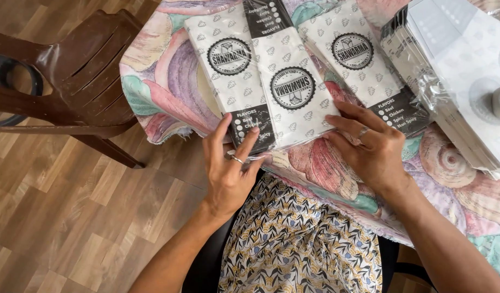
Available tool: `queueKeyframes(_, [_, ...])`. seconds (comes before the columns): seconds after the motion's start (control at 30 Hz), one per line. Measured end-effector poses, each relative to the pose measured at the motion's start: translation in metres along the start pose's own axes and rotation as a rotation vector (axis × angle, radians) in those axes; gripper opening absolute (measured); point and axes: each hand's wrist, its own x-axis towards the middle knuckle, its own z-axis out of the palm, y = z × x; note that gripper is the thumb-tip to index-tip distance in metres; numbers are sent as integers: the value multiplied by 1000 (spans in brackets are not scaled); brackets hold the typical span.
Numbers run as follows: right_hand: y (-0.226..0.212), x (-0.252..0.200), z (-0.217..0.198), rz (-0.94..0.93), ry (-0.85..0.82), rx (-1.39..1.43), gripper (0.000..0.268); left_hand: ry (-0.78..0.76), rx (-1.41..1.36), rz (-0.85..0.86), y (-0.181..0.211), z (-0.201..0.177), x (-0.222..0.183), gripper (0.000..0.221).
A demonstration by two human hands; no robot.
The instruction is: The person organizes printed food wrappers on a table and then uses scissors to cut small pieces of adhesive tape.
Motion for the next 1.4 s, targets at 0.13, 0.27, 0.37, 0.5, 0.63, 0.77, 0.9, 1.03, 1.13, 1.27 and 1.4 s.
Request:
queueKeyframes(0.13, [-14, -20, -17, 51, 71, -79, 19, -56, -67, 75, 6, 2, 3, 68])
queueKeyframes(0.27, [-36, -52, -24, 129, 150, -60, 11, -114, -230, 94, 0, -8, 0, 74])
queueKeyframes(0.37, [-43, -66, -12, 156, 178, 14, 14, -110, -261, 91, -11, -12, -10, 71])
queueKeyframes(0.5, [-56, -27, -22, 382, 83, 14, 36, -141, -389, -101, 12, -44, 13, 63])
queueKeyframes(0.63, [-57, 9, -28, 698, -224, 395, 90, -66, -744, -637, 29, -54, 27, 81])
queueKeyframes(0.77, [-59, 12, -25, 561, -171, 87, 76, -1, -850, -940, 24, -42, 23, 70])
queueKeyframes(0.9, [-48, -20, -70, 350, 107, -155, 30, 9, -645, -776, 37, -52, 32, 74])
queueKeyframes(1.03, [-21, -73, -134, 442, 317, -528, 57, 76, -312, -293, 39, -63, 63, 69])
queueKeyframes(1.13, [18, -110, -169, 728, 377, -388, 60, -37, -381, -137, 45, -55, 100, 61])
queueKeyframes(1.27, [55, -136, -178, 1125, 410, -144, 51, -323, -371, 128, 60, -13, 156, 53])
queueKeyframes(1.4, [26, -127, -182, 1117, 393, -207, 56, -433, -284, 243, 77, 19, 172, 54])
